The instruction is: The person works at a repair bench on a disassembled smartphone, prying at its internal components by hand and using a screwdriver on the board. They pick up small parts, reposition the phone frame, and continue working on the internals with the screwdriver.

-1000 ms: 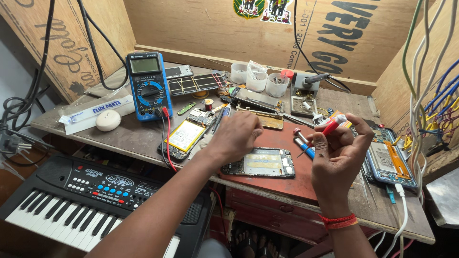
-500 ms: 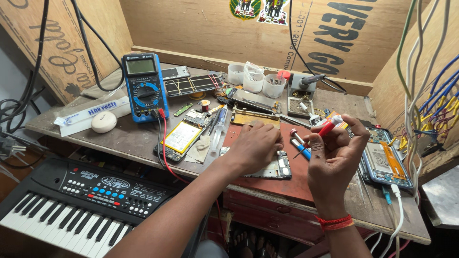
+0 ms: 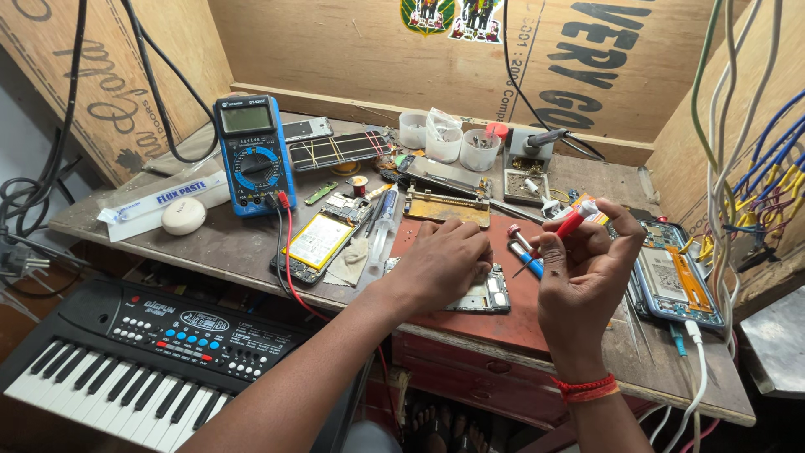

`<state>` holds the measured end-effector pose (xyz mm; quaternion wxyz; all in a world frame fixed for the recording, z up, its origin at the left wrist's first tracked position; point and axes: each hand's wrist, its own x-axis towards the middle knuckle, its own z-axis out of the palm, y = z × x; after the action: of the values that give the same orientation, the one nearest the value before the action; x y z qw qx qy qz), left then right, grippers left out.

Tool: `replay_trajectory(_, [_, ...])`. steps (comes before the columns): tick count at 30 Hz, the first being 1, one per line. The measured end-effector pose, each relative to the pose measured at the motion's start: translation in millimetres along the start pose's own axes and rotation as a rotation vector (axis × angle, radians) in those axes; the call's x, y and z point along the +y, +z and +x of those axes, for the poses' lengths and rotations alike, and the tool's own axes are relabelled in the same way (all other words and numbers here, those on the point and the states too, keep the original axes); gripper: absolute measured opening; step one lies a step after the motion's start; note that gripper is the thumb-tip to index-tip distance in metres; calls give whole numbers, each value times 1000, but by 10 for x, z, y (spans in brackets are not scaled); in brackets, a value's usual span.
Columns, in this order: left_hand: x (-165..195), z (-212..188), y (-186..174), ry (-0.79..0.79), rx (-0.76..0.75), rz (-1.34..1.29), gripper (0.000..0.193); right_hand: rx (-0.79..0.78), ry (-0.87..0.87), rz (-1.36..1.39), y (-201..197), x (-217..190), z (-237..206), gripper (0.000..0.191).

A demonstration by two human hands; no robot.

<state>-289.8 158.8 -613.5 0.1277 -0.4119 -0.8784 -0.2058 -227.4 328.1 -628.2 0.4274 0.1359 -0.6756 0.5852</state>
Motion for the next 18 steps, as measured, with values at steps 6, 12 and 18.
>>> replay_trajectory(6, [10,28,20,78,8,140,18,1,2,-3,-3,5,1,53])
replay_trajectory(12, [5,37,12,196,76,276,15,-1,0,-6,0,3,-5,54])
replay_trajectory(18, [18,56,21,309,178,399,10,-1,-8,-13,-6,7,-3,54])
